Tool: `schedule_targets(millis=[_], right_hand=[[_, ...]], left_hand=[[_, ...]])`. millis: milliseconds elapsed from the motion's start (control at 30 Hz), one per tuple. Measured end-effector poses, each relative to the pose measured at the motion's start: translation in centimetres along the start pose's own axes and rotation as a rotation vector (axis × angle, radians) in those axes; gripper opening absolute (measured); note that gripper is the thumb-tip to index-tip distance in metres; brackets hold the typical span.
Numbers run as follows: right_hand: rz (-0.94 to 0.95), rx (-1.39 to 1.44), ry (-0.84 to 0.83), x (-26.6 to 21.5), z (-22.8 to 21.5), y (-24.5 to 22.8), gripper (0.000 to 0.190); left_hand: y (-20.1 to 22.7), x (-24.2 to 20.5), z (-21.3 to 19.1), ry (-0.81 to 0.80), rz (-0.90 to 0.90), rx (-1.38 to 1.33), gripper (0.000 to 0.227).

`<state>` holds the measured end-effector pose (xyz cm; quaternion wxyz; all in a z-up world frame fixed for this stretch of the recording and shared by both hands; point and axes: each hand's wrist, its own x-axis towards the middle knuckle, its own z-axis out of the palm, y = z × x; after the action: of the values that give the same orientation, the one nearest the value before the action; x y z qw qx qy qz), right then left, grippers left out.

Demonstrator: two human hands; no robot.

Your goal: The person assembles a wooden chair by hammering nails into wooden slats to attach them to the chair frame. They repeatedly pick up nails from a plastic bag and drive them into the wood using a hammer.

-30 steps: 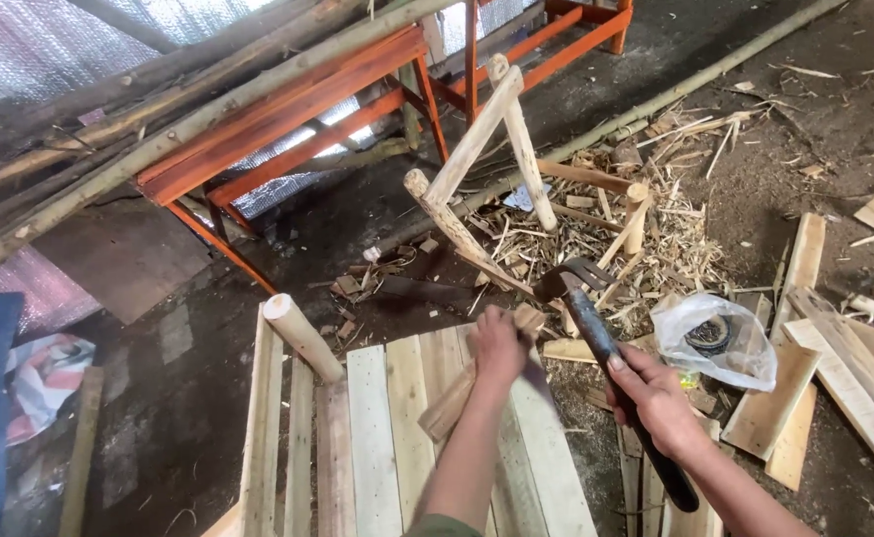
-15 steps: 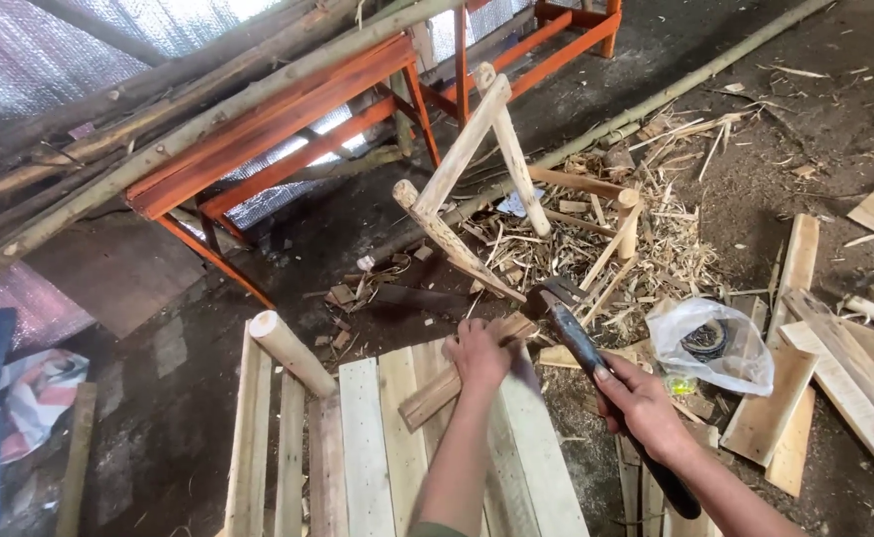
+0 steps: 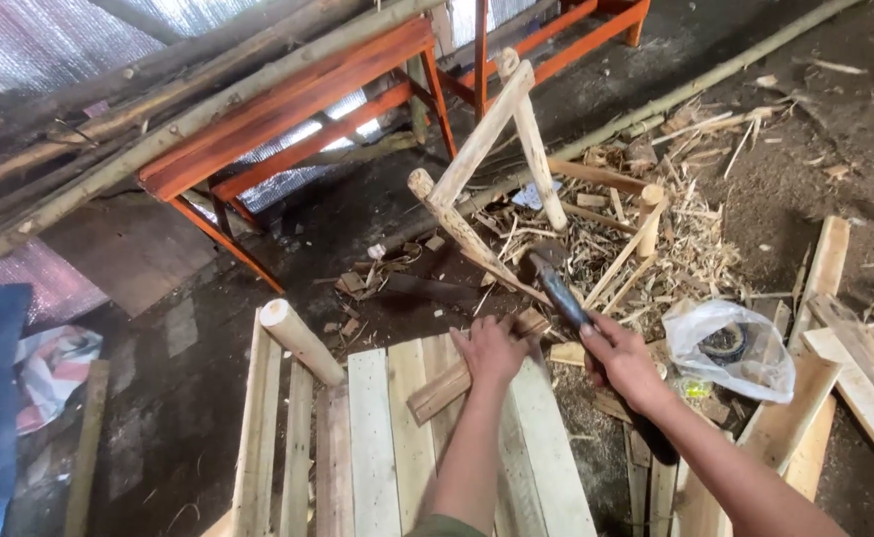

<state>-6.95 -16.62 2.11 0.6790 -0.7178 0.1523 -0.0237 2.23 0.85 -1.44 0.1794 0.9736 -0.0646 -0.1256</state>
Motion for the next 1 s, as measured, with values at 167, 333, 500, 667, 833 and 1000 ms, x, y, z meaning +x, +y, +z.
schedule_targets(millis=[167,333,500,667,833,1000], right_hand=[[0.090,-0.077,-0.049,3.0,-0.2,6.2,0.036],[0.048,-0.004,-0.008,0.4,-0.3,-0.2,0.038],[-0.035,-0.017,-0.023,0.8,-0.4,1.2,0.041],[0.131,-0.088,-0.029,1.3,-0.6,3.7,0.044],[0.002,-0.124,-0.044,0.1,-0.8,-1.6,0.043],[0.155,-0.173,-0.062,2.2,-0.6,4.2,0.040]], left_hand=[[0.4,-0.1,-0.4,0.024,0.010,-0.004,0.050],[-0.6,0.9,1.2,0.017,0.024,0.029,0.051],[0.4,0.0,-0.2,0.017,0.008,0.027,0.049],[0.2,-0.3,0.1,0.028,0.034,0.035,0.047],[1.0,0.0,-1.1,0.026,0.016,0.042,0.050],[0.7,-0.3,-0.7,0.043,0.047,0.037,0.048]])
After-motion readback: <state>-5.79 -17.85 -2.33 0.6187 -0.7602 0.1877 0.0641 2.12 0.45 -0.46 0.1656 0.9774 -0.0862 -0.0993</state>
